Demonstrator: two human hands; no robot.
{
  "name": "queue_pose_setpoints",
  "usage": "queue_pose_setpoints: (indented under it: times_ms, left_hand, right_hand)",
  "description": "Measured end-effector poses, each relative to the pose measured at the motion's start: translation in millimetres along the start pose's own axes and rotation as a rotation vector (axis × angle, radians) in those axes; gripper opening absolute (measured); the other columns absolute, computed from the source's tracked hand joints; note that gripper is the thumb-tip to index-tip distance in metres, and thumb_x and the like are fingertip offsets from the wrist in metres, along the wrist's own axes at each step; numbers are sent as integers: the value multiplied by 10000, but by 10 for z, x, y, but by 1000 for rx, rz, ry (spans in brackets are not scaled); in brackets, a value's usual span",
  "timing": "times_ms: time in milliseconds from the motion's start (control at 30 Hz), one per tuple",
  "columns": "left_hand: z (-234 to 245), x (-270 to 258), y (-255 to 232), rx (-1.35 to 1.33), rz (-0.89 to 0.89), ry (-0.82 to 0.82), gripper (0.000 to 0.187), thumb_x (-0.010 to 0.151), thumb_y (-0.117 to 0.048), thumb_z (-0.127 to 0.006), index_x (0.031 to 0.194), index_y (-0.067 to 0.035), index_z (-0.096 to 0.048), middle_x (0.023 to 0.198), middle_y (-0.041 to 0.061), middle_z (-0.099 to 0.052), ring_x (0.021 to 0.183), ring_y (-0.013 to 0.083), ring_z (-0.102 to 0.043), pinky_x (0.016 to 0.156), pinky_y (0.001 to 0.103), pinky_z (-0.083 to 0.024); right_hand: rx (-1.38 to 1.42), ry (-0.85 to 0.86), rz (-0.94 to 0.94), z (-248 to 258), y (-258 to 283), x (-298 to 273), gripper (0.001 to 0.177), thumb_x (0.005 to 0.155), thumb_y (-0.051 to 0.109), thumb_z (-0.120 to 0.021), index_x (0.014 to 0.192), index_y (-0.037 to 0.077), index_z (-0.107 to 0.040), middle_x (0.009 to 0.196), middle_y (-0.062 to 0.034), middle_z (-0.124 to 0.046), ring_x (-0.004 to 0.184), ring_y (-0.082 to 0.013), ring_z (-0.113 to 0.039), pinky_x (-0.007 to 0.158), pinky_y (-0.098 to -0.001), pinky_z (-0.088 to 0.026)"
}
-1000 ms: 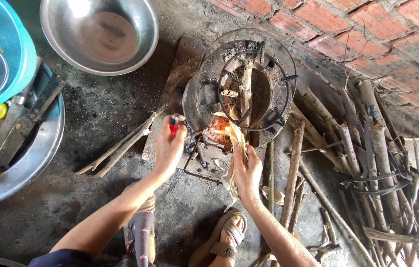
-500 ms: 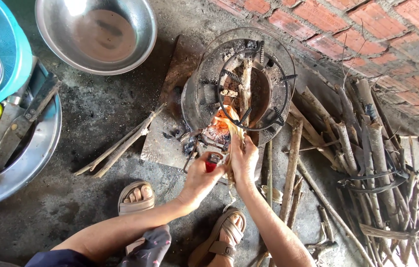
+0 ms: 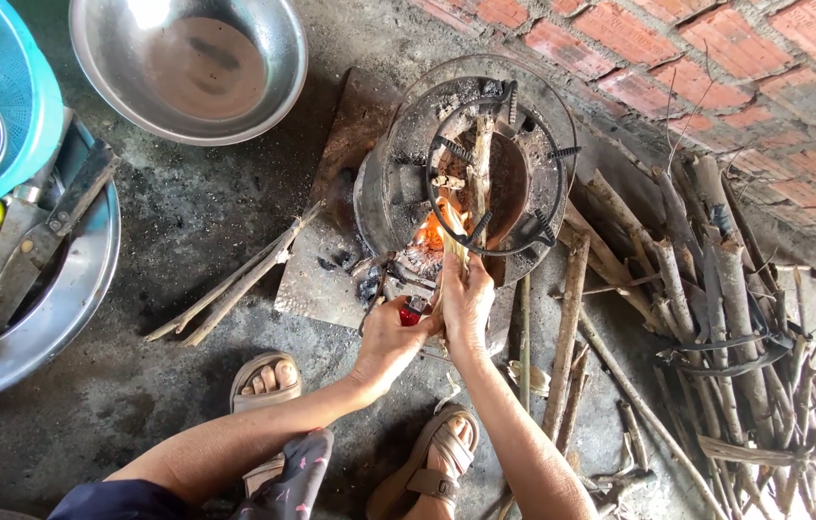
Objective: The person arranges small sticks and dried leaves inside a metal stove. They use a lighter to ignite the dried leaves, then add more sticks to build and maintain the fire.
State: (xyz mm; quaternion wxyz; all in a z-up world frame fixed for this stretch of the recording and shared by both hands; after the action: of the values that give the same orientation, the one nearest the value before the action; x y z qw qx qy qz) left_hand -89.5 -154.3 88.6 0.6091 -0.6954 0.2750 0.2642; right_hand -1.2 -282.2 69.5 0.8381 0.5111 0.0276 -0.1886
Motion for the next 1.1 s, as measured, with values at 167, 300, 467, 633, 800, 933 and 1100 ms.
queue_pose_setpoints:
  times_ms: [167, 300, 467, 633, 800, 933, 1100]
  left_hand:
    - [25, -18, -83, -44, -96, 9, 332, 930, -246, -786, 1116, 20, -715, 715, 93, -705, 540, 122, -568, 583, 270, -523]
    - [20, 93, 21, -59, -106, -5, 260, 929, -214, -777, 1070, 0, -734, 698, 95, -709, 546, 119, -559, 592, 274, -512]
    - [-38, 228, 96, -66, -72, -18, 224, 945, -212, -775, 1011, -1, -737, 686, 81, -700, 514, 120, -531, 579, 265, -490]
    - [-46, 258, 29, -110, -120, -53, 105, 926, -137, -762, 878, -49, -733, 599, 4, -629, 486, 89, -496, 584, 254, -485]
    - [-86, 441, 192, -138, -160, -58, 129, 942, -136, -753, 857, -40, -731, 601, 5, -627, 481, 95, -491, 588, 252, -493]
    - [-77, 384, 88, -162, -193, -74, 147, 914, -149, -790, 813, -58, -732, 586, 13, -623, 477, 92, -475, 567, 255, -475]
    - [-107, 515, 198, -187, -196, -85, 147, 912, -158, -795, 831, -47, -743, 624, 52, -661, 506, 118, -503, 587, 265, -482]
  right_hand:
    - [16, -26, -20, -59, 227, -125, 247, 977, 253, -592, 872, 37, -646, 555, -91, -634, 375, -177, -610, 346, -298, -506]
    - [-2, -19, -27, -99, 257, -129, 284, 992, 297, -584, 899, 38, -654, 601, -99, -660, 414, -168, -624, 380, -293, -519]
    - [-4, -46, -66, -146, 354, -117, 302, 965, 307, -617, 804, 59, -679, 555, -77, -666, 405, -152, -625, 393, -275, -510]
    - [-5, -47, -108, -137, 170, -16, 321, 970, 346, -650, 859, 48, -690, 616, -90, -692, 454, -152, -656, 428, -272, -542]
    - [-181, -50, -117, -123, 253, -54, 401, 915, 474, -644, 694, 142, -689, 533, -44, -667, 551, -197, -696, 636, -351, -562]
    - [-233, -49, -85, -86, 41, 40, 404, 931, 502, -633, 785, 132, -703, 591, -68, -691, 658, -245, -722, 735, -402, -564]
    - [-243, -71, -24, -88, -180, 35, 481, 947, 456, -636, 1162, 29, -695, 819, -217, -748, 874, -398, -754, 838, -541, -561]
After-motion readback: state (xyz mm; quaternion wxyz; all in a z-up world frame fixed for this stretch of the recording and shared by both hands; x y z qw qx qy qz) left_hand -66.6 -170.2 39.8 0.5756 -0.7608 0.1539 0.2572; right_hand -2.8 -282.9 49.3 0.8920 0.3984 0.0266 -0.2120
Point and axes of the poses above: each hand's wrist, its own x-axis towards the middle knuckle, its own z-axis out of the back of the hand, y = z × x, the point moved 4 cm from there along x, towards the middle knuckle
